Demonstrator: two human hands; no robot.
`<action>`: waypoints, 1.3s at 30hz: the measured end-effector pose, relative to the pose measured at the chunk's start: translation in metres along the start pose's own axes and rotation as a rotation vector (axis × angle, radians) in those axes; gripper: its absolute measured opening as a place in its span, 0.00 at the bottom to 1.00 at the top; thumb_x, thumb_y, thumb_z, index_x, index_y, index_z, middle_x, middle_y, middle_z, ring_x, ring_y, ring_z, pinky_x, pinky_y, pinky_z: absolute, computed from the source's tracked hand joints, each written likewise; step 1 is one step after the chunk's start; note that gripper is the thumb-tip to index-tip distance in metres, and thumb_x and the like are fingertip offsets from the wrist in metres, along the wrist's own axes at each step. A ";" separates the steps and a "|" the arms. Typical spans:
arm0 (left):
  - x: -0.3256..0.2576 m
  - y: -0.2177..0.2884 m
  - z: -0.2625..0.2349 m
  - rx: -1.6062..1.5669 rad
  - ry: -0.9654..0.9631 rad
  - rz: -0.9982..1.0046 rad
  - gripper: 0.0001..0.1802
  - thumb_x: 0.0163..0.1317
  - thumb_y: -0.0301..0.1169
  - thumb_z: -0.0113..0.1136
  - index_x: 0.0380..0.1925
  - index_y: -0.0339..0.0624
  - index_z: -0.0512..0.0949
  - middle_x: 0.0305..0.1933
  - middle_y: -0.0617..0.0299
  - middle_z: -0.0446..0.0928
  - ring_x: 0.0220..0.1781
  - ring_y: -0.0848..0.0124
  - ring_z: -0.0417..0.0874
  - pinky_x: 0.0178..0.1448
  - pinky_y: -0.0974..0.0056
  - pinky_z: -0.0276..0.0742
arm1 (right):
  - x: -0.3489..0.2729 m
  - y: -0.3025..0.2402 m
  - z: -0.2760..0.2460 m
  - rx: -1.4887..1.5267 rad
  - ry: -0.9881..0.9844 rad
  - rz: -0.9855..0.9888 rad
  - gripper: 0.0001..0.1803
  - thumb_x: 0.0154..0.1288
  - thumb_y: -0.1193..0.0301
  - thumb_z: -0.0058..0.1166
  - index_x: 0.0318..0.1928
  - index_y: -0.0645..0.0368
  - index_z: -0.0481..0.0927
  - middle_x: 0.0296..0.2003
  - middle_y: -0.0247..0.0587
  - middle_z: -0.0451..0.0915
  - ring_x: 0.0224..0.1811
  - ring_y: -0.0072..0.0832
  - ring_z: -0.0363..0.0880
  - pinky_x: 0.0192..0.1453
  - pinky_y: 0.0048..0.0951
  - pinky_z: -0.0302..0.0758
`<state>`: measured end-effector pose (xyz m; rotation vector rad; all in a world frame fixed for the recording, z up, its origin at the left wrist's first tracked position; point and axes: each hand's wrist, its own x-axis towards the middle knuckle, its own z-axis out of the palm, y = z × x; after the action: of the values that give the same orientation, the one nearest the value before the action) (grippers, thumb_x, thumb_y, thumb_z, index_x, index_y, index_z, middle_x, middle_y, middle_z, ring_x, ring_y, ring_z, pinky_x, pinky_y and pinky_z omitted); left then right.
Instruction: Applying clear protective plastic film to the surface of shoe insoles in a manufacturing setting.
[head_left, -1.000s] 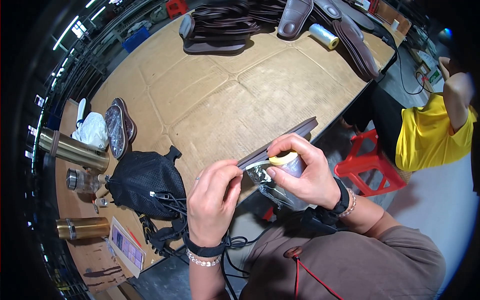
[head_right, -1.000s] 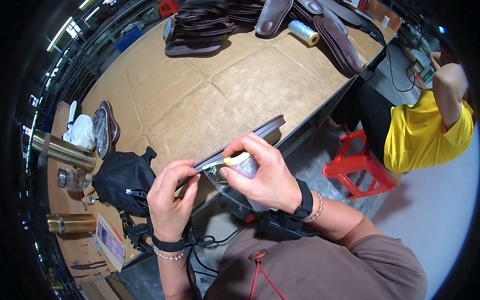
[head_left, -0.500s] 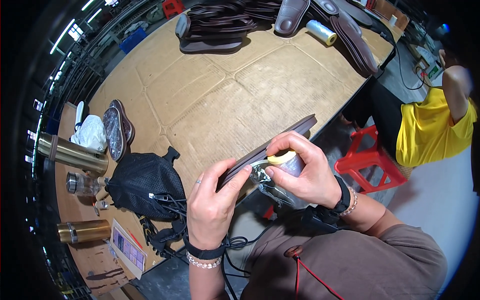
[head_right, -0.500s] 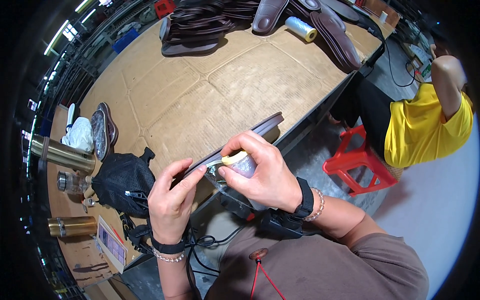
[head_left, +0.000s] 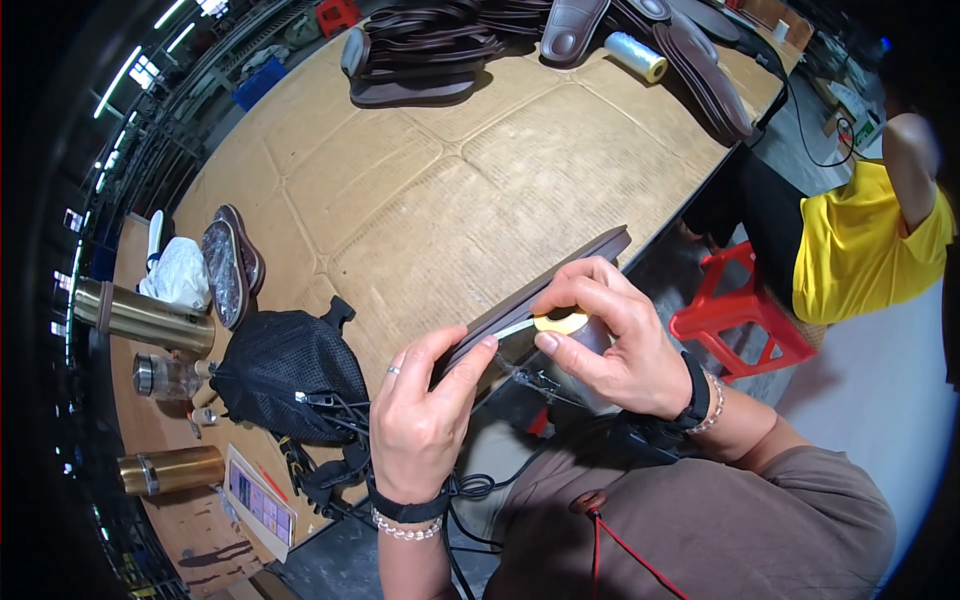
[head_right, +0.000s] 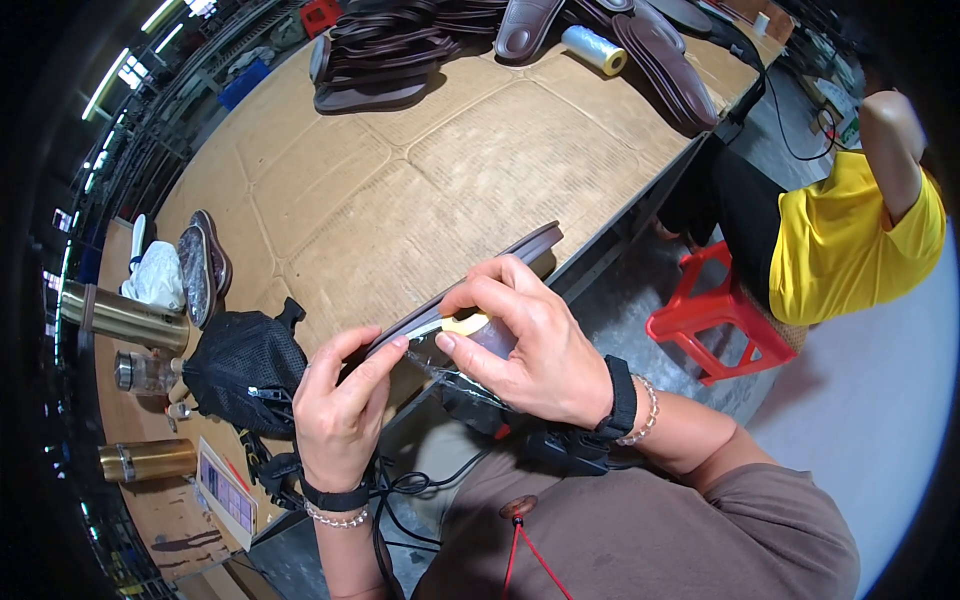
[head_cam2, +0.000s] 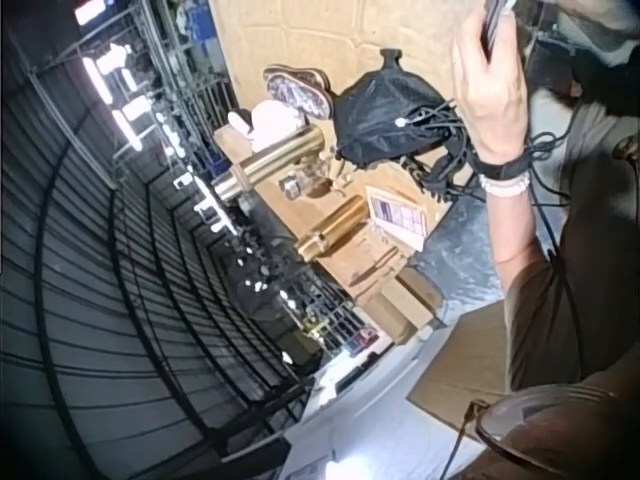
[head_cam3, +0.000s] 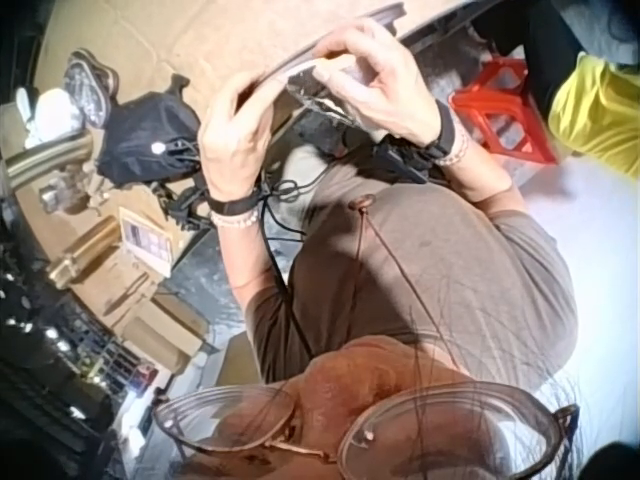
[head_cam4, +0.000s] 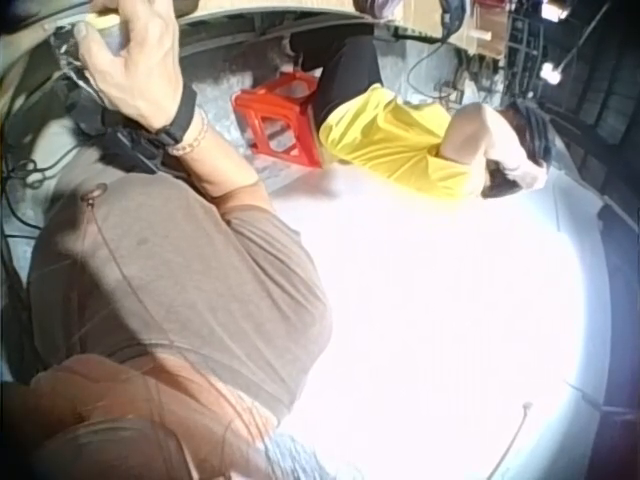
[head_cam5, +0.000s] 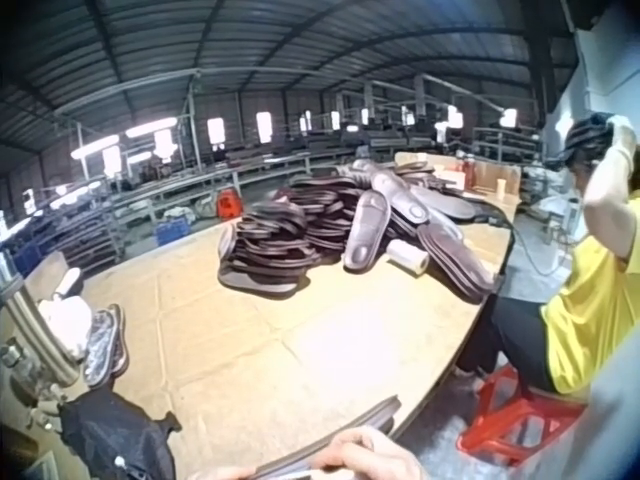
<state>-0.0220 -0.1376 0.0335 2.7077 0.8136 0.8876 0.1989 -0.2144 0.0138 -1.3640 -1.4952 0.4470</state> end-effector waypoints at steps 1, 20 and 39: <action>0.000 0.000 0.000 0.001 -0.003 0.006 0.22 0.53 0.19 0.72 0.50 0.46 0.89 0.50 0.56 0.83 0.47 0.58 0.87 0.49 0.57 0.86 | -0.001 0.000 -0.001 0.000 0.000 0.001 0.16 0.63 0.67 0.73 0.46 0.62 0.84 0.45 0.49 0.80 0.47 0.43 0.83 0.53 0.38 0.80; -0.002 0.006 0.001 0.020 0.005 0.071 0.21 0.52 0.19 0.73 0.48 0.45 0.90 0.46 0.58 0.82 0.45 0.60 0.86 0.47 0.59 0.86 | 0.001 -0.008 -0.004 -0.316 0.110 0.068 0.18 0.56 0.71 0.76 0.42 0.62 0.81 0.42 0.47 0.73 0.40 0.41 0.80 0.43 0.36 0.80; -0.005 0.009 0.000 -0.008 -0.024 0.089 0.19 0.53 0.20 0.71 0.47 0.43 0.90 0.46 0.58 0.81 0.45 0.60 0.86 0.46 0.59 0.85 | 0.001 -0.015 -0.003 -0.444 0.065 0.105 0.17 0.61 0.69 0.71 0.42 0.63 0.77 0.42 0.53 0.72 0.39 0.50 0.80 0.42 0.43 0.82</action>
<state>-0.0215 -0.1485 0.0340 2.7607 0.6879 0.8732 0.1941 -0.2186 0.0278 -1.7904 -1.5293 0.1334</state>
